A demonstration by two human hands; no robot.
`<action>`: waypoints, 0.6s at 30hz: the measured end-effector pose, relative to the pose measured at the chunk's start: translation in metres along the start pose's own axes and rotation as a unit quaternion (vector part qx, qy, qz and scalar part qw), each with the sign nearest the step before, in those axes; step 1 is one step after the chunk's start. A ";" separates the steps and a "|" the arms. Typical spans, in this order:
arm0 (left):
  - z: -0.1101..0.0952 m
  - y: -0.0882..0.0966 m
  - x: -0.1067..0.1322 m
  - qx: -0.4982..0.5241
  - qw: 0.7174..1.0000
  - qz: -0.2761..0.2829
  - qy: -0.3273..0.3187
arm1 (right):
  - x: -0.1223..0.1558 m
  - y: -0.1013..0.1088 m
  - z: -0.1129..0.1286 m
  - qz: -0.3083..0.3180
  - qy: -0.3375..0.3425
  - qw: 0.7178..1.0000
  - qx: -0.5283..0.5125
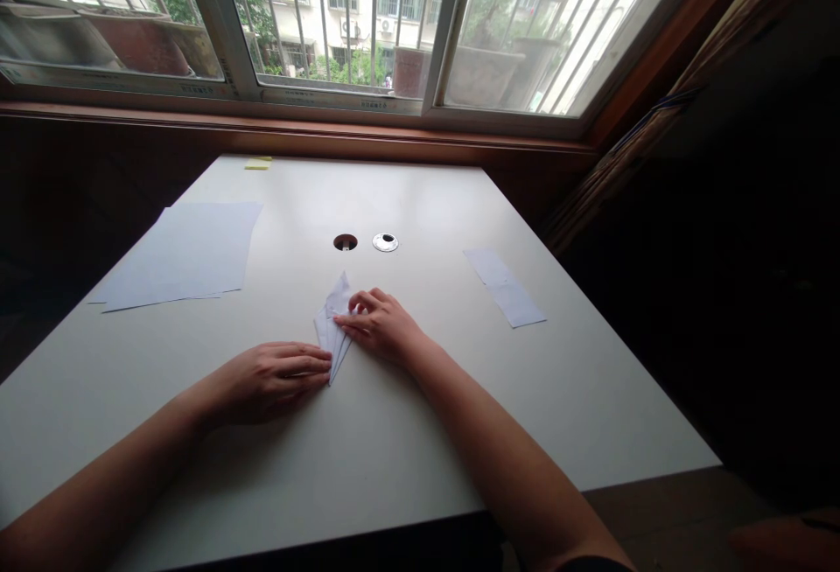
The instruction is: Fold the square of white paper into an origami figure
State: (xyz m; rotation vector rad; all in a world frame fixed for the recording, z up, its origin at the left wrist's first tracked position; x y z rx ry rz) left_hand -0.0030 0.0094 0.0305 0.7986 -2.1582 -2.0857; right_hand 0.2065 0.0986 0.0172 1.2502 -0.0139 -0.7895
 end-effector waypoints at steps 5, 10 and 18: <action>0.002 -0.002 0.001 0.020 1.000 0.009 -0.002 | 0.000 0.000 -0.001 0.002 0.000 1.000 -0.001; 0.001 -0.003 0.000 0.017 1.000 -0.005 0.012 | 0.001 -0.001 -0.002 -0.001 0.000 1.000 -0.002; 0.001 -0.010 -0.004 -0.021 1.000 -0.009 0.017 | 0.002 -0.002 -0.004 -0.003 -0.003 1.000 -0.004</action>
Point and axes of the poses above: each hand's wrist, its own x-axis away from the middle knuckle, its own y-axis out of the back of the hand, z = x × y, the point moved 3 cm from there along -x, towards the middle knuckle, and after that the axes turned 7 degrees about -x, right-handed, at the moved point
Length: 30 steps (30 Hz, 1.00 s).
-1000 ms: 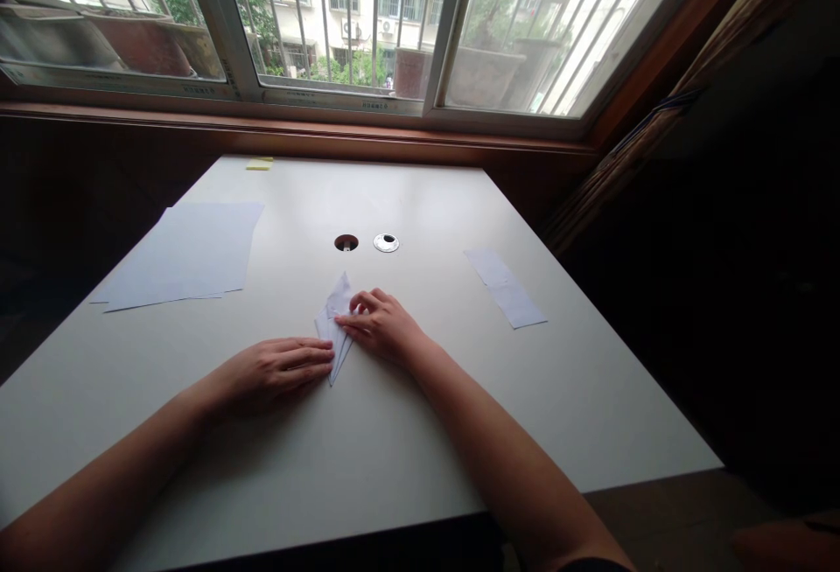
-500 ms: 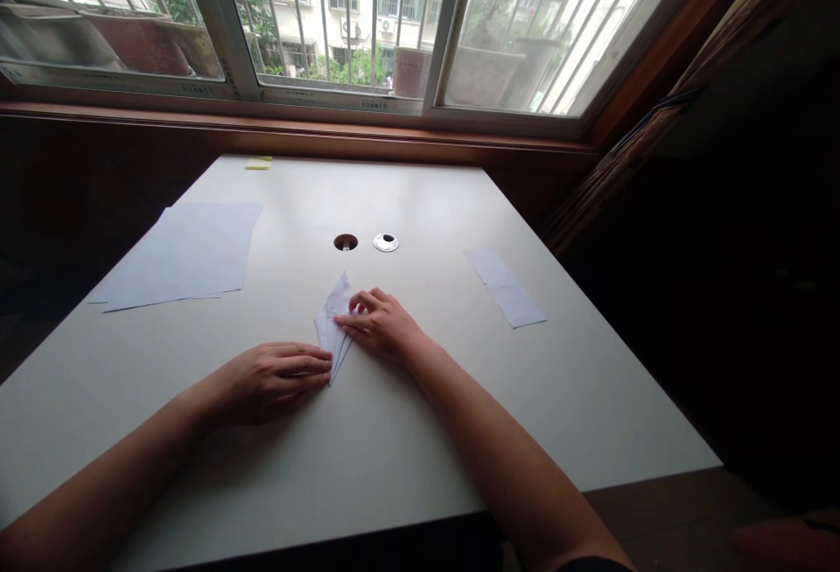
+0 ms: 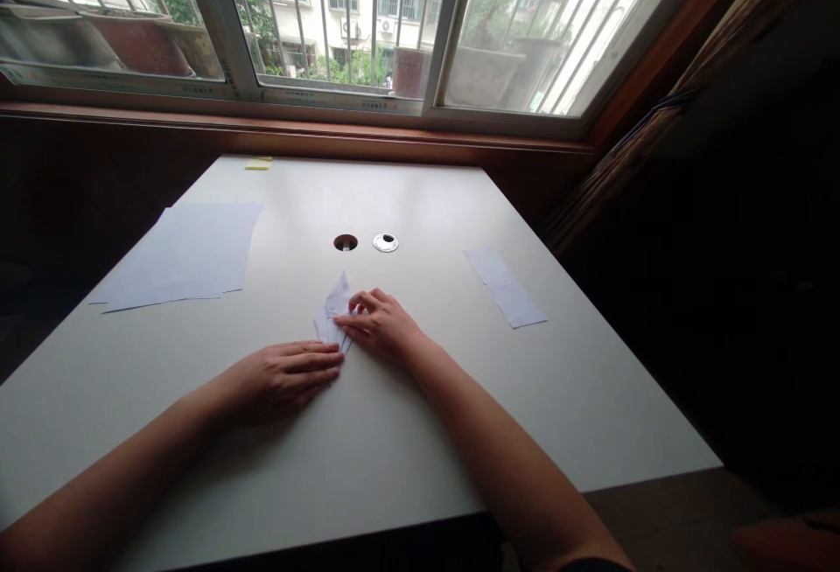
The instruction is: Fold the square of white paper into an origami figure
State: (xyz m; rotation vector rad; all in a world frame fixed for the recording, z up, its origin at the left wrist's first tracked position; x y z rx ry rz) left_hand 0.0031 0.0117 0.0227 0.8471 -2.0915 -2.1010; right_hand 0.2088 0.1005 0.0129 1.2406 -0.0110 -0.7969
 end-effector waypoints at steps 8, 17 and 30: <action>0.003 -0.001 -0.001 0.028 1.000 0.006 0.006 | 0.002 0.001 0.005 0.022 0.006 1.000 0.013; 0.002 -0.002 -0.001 0.032 0.999 0.017 0.008 | -0.008 -0.005 0.018 0.030 -0.046 0.995 0.084; 0.002 -0.001 -0.001 0.030 0.999 0.021 0.008 | -0.029 -0.010 0.014 0.031 -0.050 0.990 0.128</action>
Point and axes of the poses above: each hand's wrist, its own x-axis away from the middle knuckle, its own y-axis out of the back of the hand, z = x × y, the point moved 3 cm from there along -x, towards the middle knuckle, and after that the axes turned 7 degrees about -x, right-handed, at the moved point
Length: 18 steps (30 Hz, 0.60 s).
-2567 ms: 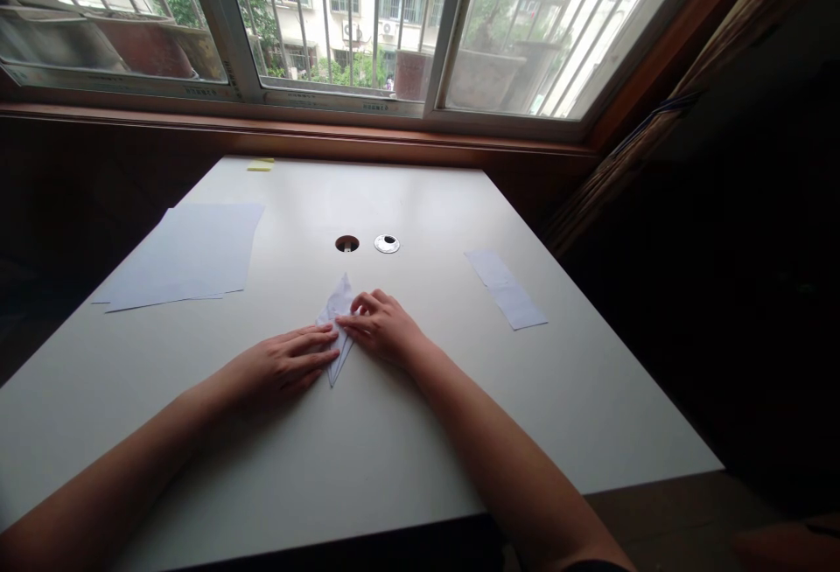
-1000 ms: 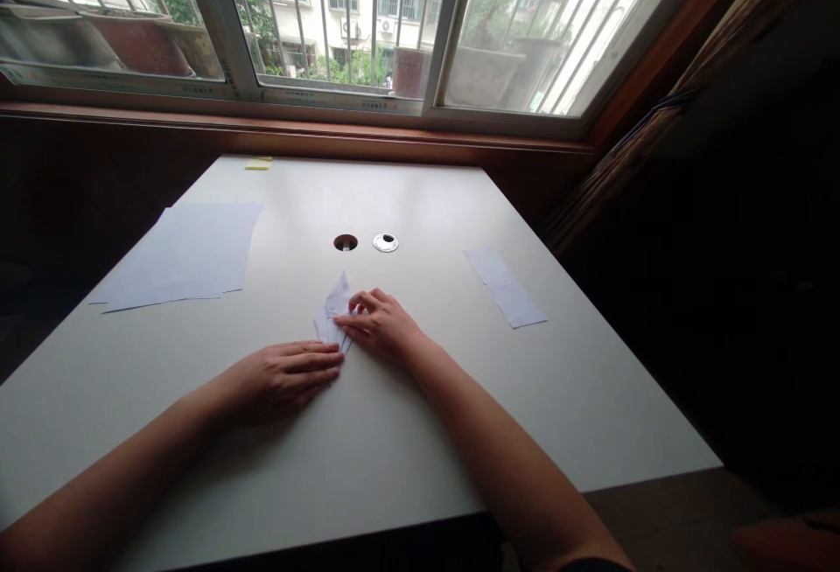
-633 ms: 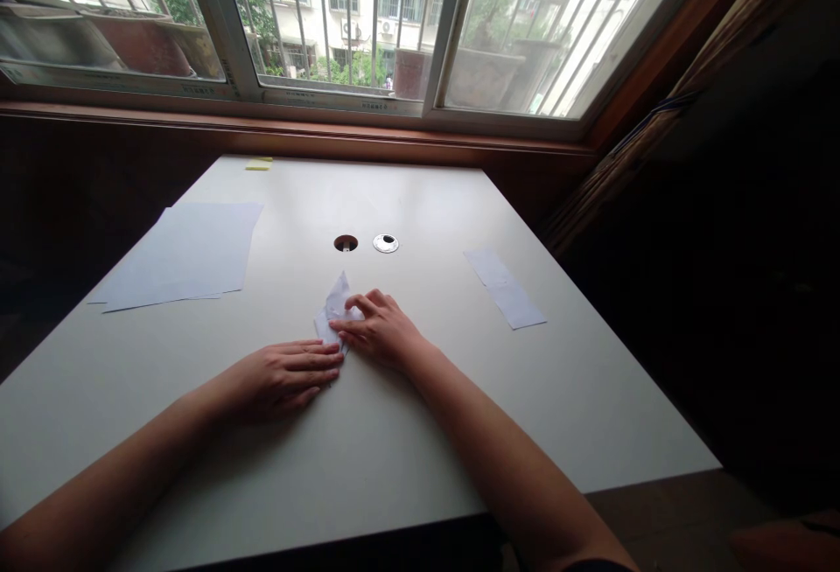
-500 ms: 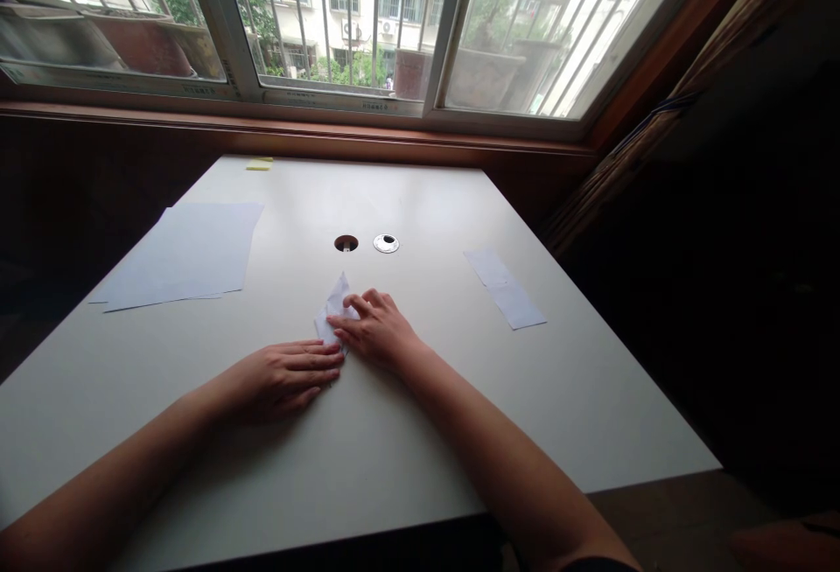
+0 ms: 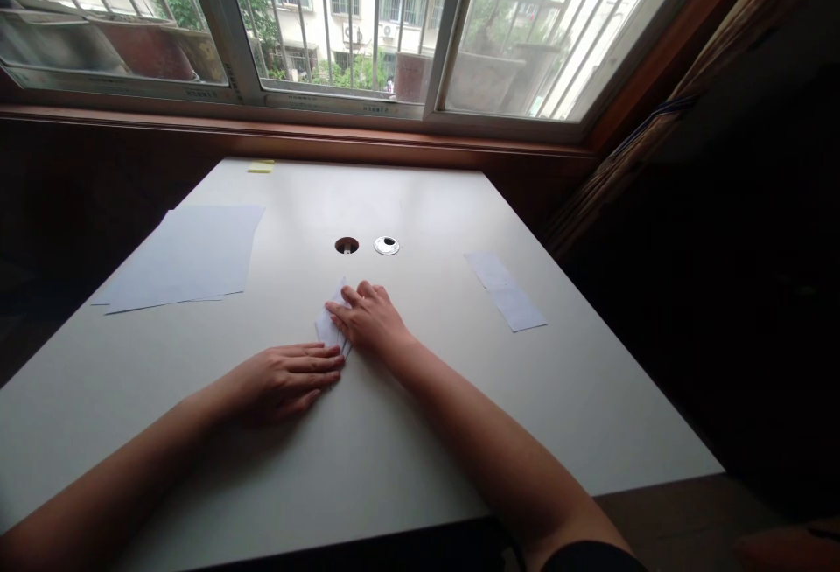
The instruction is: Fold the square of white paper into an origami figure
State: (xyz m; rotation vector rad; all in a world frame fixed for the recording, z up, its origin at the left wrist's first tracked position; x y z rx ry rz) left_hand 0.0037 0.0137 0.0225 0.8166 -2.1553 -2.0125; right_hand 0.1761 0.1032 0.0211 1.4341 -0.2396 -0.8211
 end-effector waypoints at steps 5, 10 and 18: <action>-0.002 0.002 0.000 0.001 1.000 0.002 0.004 | -0.002 -0.006 -0.003 -0.009 -0.020 1.000 -0.016; -0.001 0.002 0.002 0.004 1.000 -0.020 0.005 | 0.001 -0.013 -0.011 -0.037 -0.070 0.995 -0.058; 0.007 -0.006 0.010 0.000 1.000 -0.029 0.000 | 0.004 -0.012 -0.031 -0.120 -0.124 0.965 -0.197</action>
Point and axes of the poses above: each hand's wrist, its own x-axis away from the middle knuckle, its own y-axis out of the back of the hand, z = x × y, the point moved 3 cm from there along -x, towards the middle knuckle, and after that the axes turned 7 degrees about -x, right-handed, at the moved point
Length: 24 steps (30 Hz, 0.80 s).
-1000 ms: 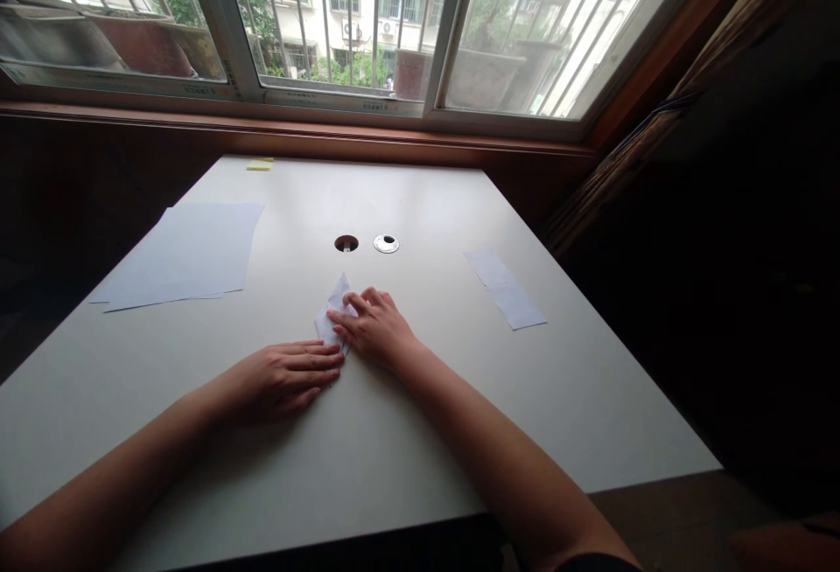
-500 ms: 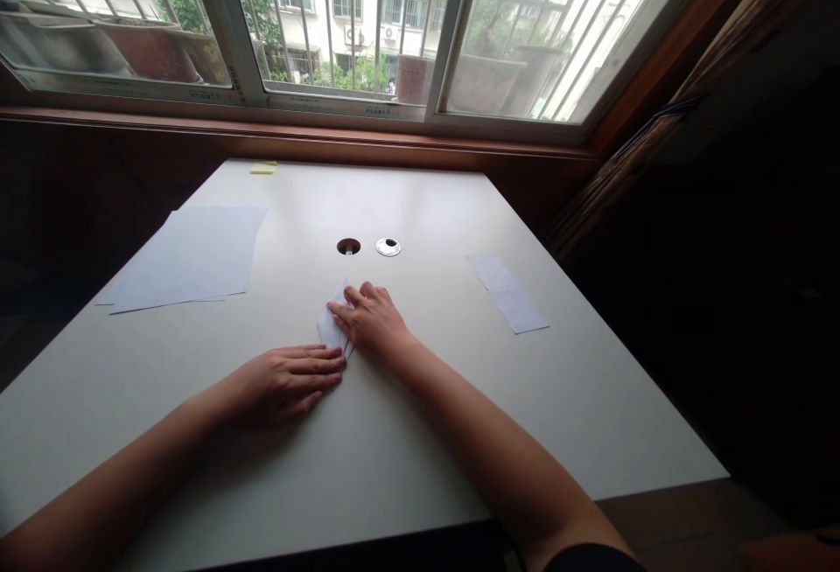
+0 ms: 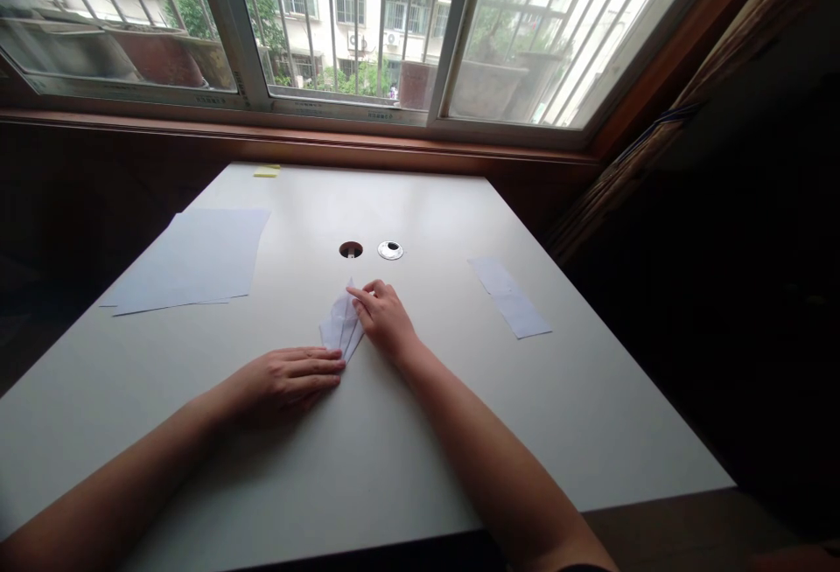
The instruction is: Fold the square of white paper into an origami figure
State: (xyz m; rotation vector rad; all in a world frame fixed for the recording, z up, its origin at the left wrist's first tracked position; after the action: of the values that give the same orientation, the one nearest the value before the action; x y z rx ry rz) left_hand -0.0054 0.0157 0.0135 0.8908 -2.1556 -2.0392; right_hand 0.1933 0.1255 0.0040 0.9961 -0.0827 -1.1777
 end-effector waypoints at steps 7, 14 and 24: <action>-0.001 0.010 -0.002 0.021 0.999 -0.031 0.012 | -0.001 0.002 0.001 0.003 -0.023 0.999 -0.026; 0.003 0.015 -0.002 -0.011 0.997 -0.055 0.060 | 0.000 0.002 0.001 0.022 -0.017 1.000 -0.005; 0.016 -0.005 0.000 -0.085 0.992 0.014 0.097 | 0.000 0.002 0.006 0.048 -0.009 0.999 0.015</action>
State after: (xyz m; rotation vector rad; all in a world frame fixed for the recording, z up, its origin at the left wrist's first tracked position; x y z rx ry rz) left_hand -0.0099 0.0300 0.0072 0.9831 -1.8558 -1.9934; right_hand 0.1916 0.1221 0.0086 0.9961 -0.1614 -1.0997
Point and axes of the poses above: each hand's wrist, its own x-axis away from the middle knuckle, its own y-axis out of the back of the hand, z = x × y, the point moved 3 cm from there along -x, towards the middle knuckle, and after that the axes turned 7 degrees about -x, right-handed, at the moved point
